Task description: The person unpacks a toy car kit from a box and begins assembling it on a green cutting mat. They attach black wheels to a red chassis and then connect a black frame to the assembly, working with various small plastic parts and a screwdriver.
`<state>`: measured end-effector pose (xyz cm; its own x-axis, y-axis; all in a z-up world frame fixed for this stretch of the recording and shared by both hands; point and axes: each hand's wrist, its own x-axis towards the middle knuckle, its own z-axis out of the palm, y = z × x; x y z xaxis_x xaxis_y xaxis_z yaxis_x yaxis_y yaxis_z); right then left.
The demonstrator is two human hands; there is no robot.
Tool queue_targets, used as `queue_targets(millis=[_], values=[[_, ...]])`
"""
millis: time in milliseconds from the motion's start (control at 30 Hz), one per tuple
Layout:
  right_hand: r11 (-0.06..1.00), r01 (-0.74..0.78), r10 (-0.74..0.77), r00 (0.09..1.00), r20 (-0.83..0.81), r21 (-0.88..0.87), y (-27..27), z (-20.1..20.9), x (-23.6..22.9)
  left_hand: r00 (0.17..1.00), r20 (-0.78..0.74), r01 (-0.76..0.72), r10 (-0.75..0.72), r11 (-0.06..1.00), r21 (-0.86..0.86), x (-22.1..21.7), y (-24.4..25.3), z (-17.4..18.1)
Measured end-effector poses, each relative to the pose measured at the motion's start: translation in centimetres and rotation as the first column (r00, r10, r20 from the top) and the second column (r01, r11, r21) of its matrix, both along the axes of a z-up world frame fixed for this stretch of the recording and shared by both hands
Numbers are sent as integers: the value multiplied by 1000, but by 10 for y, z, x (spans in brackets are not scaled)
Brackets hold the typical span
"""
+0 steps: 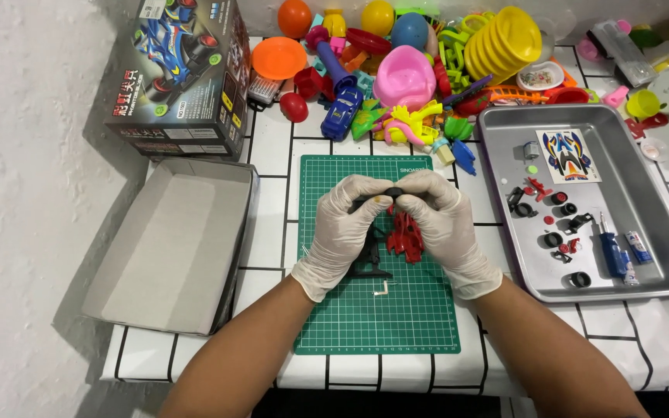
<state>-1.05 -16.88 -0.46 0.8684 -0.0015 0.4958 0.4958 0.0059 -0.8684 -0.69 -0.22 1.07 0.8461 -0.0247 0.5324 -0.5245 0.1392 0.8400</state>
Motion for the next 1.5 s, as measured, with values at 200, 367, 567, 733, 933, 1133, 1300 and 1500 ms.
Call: queue_targets(millis=[200, 367, 567, 733, 933, 1133, 1300, 1500], values=[[992, -70, 88, 980, -178, 108, -4, -3, 9, 993, -111, 36, -41, 998, -51, 3, 0, -3], [992, -73, 98, 958, -270, 101, -9, 15, 6, 991, -130, -14, 12, 1000, -12, 3, 1, 0], [991, -121, 135, 929, -344, 61, -12, 12, 9, 998, 49, -49, 44, 992, 117, 1, 0, 0], [999, -32, 45, 938, -343, 44, -19, 12, 17, 985, 157, -100, 75, 982, 159, 5, 3, -1], [901, 297, -351, 927, -131, -317, -22, 6, 32, 924, 297, -312, 240, 924, 221, 9, 15, 5], [686, 391, -485, 874, 14, -614, -23, -21, 62, 909, 312, -357, 276, 903, 241, 11, 17, 2], [644, 376, -510, 860, -7, -666, -23, -27, 66, 917, 296, -340, 265, 910, 237, 12, 15, -1], [645, 363, -512, 859, -28, -672, -22, -28, 69, 920, 291, -334, 261, 912, 239, 13, 15, -2]])
